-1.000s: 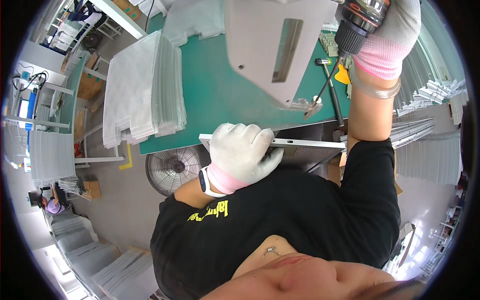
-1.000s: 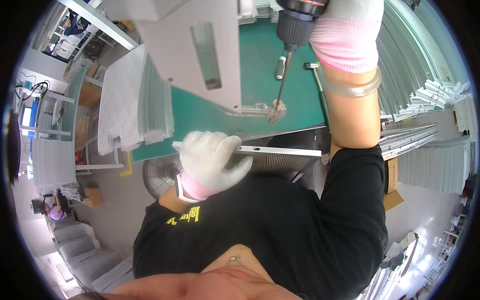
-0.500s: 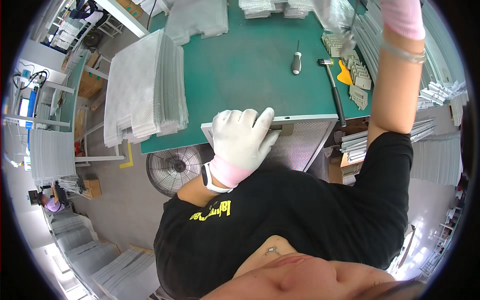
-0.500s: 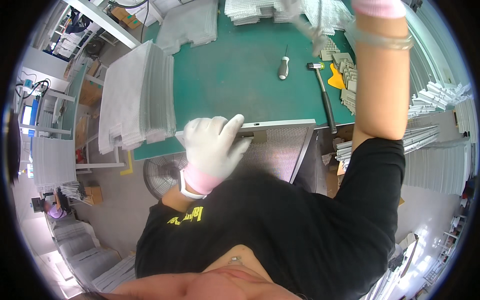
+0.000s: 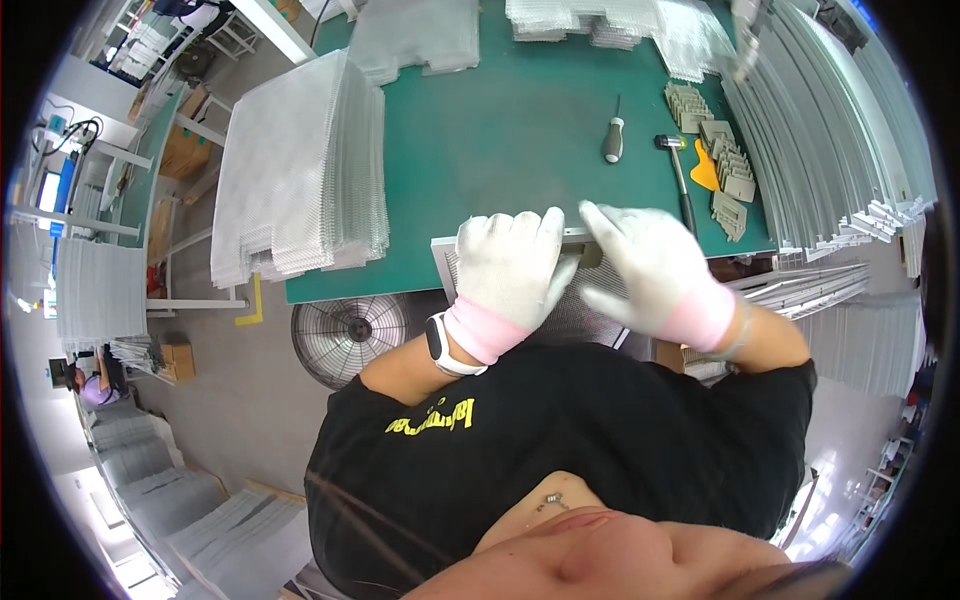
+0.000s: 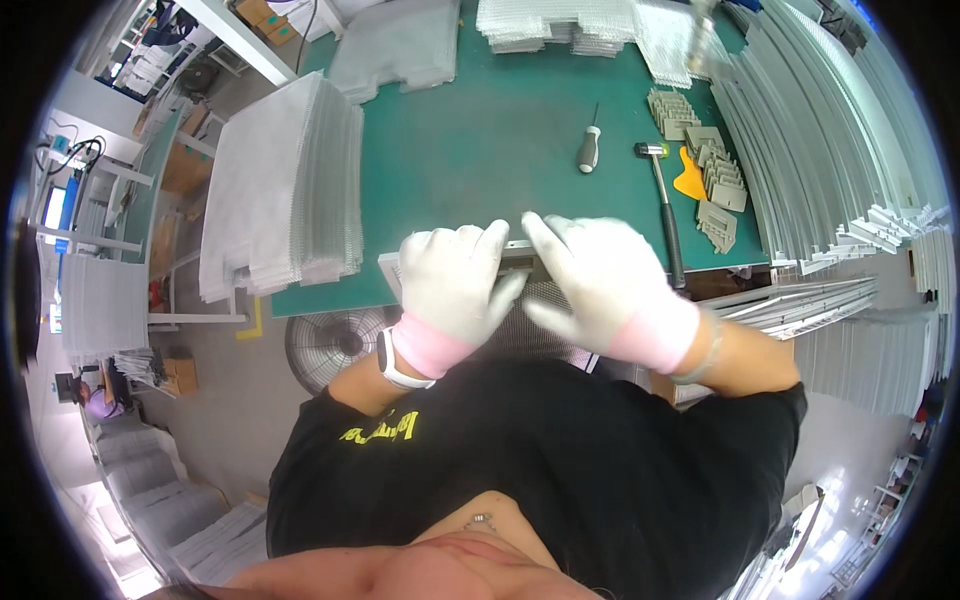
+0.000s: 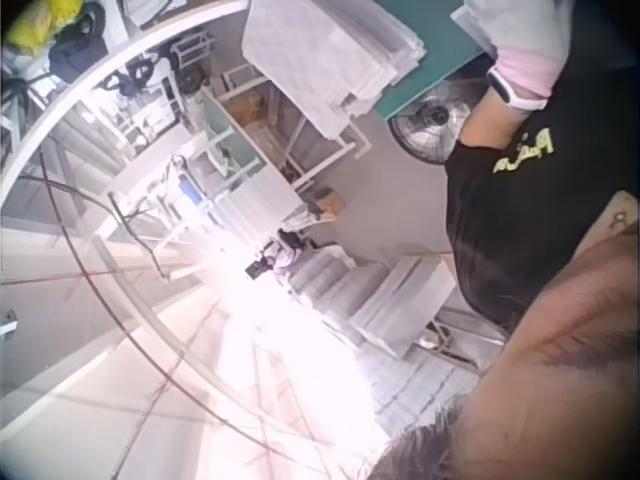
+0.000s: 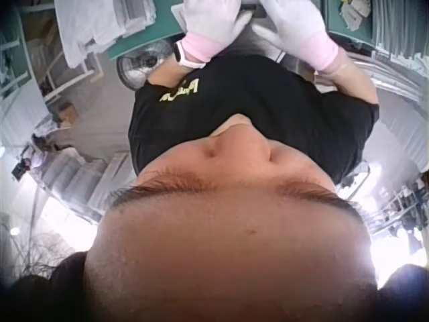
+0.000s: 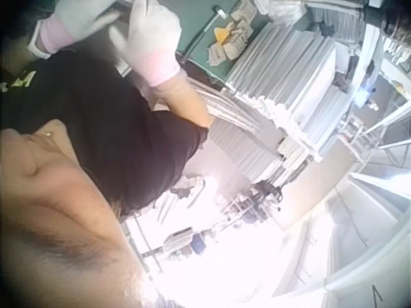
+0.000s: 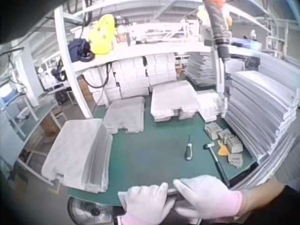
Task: The person assembles air filters by placing mesh sheets onto a workbench, inserting plastic clips, and fitting metal frames. They use a handheld power tool to secure the components together. The process is repeated for multiple units, with finished filters stacked on the table.
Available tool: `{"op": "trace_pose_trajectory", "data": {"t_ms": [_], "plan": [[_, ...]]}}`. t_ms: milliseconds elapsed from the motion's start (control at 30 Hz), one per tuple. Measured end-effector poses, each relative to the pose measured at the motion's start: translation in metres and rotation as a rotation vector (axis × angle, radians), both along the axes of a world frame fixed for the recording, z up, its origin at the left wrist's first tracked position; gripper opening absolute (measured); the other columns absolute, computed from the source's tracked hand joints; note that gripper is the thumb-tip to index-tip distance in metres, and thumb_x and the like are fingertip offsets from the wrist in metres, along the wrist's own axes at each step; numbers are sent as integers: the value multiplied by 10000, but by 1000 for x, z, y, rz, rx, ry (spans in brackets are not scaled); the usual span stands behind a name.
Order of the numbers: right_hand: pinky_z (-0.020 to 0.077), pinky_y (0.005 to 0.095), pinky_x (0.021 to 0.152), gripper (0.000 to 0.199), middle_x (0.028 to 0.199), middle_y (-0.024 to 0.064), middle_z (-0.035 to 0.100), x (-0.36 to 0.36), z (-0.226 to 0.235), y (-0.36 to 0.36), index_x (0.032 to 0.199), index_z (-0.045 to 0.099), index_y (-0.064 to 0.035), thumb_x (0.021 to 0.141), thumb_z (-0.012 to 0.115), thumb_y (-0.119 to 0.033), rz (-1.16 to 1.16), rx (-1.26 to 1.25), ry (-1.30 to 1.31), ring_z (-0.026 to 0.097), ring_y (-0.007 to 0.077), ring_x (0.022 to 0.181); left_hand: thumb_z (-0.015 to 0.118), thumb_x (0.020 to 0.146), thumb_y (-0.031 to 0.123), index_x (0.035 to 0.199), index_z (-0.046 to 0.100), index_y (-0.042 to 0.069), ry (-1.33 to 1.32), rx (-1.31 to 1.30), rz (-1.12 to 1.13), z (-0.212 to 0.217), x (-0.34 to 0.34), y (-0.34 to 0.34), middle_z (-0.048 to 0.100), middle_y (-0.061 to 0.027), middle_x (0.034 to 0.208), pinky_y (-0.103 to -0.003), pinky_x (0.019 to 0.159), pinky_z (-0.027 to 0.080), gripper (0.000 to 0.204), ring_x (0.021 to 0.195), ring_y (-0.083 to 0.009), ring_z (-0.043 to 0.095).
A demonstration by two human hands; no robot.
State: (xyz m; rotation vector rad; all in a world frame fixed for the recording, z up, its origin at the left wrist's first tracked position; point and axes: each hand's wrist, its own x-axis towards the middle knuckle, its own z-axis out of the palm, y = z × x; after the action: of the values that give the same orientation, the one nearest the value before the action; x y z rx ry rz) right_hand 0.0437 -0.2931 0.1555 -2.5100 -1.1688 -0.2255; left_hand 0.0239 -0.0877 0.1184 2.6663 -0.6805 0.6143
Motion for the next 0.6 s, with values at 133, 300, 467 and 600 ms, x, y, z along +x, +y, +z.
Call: {"op": "trace_pose_trajectory", "data": {"t_ms": [133, 300, 467, 600], "plan": [[491, 382, 597, 630, 709, 81, 610, -6, -24, 5, 1263, 554, 33, 731, 765, -229, -224, 60, -76, 631, 265, 638, 710, 775, 243, 1108, 631, 22, 12, 17, -51, -3, -3, -6, 600, -55, 781, -404, 655, 411, 407, 680, -241, 583], [518, 364, 598, 480, 787, 91, 677, -18, -47, 0, 1113, 594, -28, 691, 779, -160, -356, 205, -55, 656, 273, 624, 706, 779, 234, 1079, 666, 42, 62, 33, -85, -12, -2, -10, 594, -47, 747, -394, 629, 406, 359, 657, -223, 582], [530, 374, 701, 558, 983, 139, 678, -13, -33, -6, 1159, 590, -26, 667, 810, -172, -285, 254, 42, 669, 283, 770, 739, 740, 259, 1000, 680, 110, -44, 23, -80, -10, 0, -6, 571, -30, 700, -386, 591, 396, 306, 612, -220, 571], [476, 380, 1006, 662, 1230, 144, 620, 45, 42, -33, 1315, 534, -9, 709, 772, -127, -196, 464, -418, 598, 272, 1154, 780, 647, 281, 833, 633, 125, -77, -61, -48, -9, -8, 0, 513, 2, 611, -369, 540, 376, 283, 534, -203, 524]]}}
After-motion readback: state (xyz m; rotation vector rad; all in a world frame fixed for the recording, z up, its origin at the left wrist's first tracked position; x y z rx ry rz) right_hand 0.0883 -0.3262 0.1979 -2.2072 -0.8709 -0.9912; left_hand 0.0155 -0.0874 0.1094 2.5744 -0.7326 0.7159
